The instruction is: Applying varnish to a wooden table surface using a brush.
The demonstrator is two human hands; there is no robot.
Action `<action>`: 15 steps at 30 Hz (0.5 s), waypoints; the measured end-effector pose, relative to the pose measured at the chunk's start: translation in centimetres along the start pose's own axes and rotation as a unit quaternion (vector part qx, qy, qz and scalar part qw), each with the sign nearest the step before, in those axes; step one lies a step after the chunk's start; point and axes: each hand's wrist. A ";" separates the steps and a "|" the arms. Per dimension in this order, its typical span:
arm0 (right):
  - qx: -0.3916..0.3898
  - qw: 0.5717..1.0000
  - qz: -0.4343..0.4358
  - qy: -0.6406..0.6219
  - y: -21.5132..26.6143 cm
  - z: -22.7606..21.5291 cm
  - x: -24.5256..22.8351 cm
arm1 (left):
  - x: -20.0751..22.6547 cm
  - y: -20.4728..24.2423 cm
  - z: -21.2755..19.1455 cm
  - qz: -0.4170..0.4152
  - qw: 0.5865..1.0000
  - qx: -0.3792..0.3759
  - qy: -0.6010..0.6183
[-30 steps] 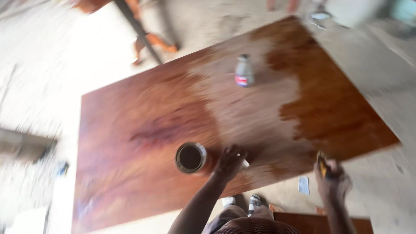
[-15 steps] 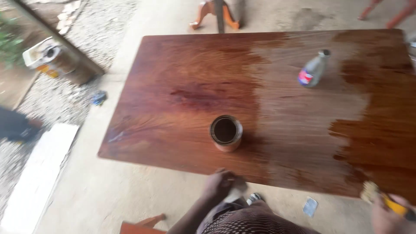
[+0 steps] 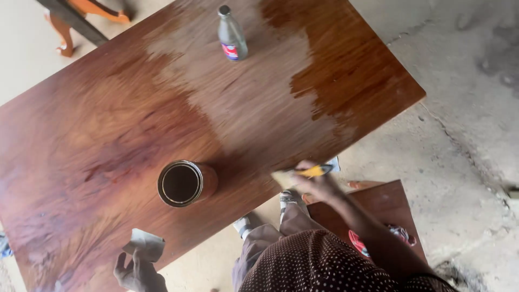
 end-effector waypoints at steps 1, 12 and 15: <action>0.007 1.000 0.004 -0.001 -0.2 -2.6 0.2 | 0.2 -0.5 0.5 0.002 1.000 -0.008 -0.003; 0.393 0.913 0.087 -0.066 1.9 -2.8 -3.9 | -1.8 -3.4 1.8 -0.037 0.990 -0.132 -0.027; 0.269 0.930 -0.249 -0.020 5.1 5.2 -2.2 | -2.7 -3.5 2.2 -0.004 0.988 -0.117 -0.096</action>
Point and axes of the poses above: each hand's wrist, its own y-axis away from the middle knuckle, its own z-axis out of the palm, x = y × z, and after that the axes turned 14 degrees about x, right-handed
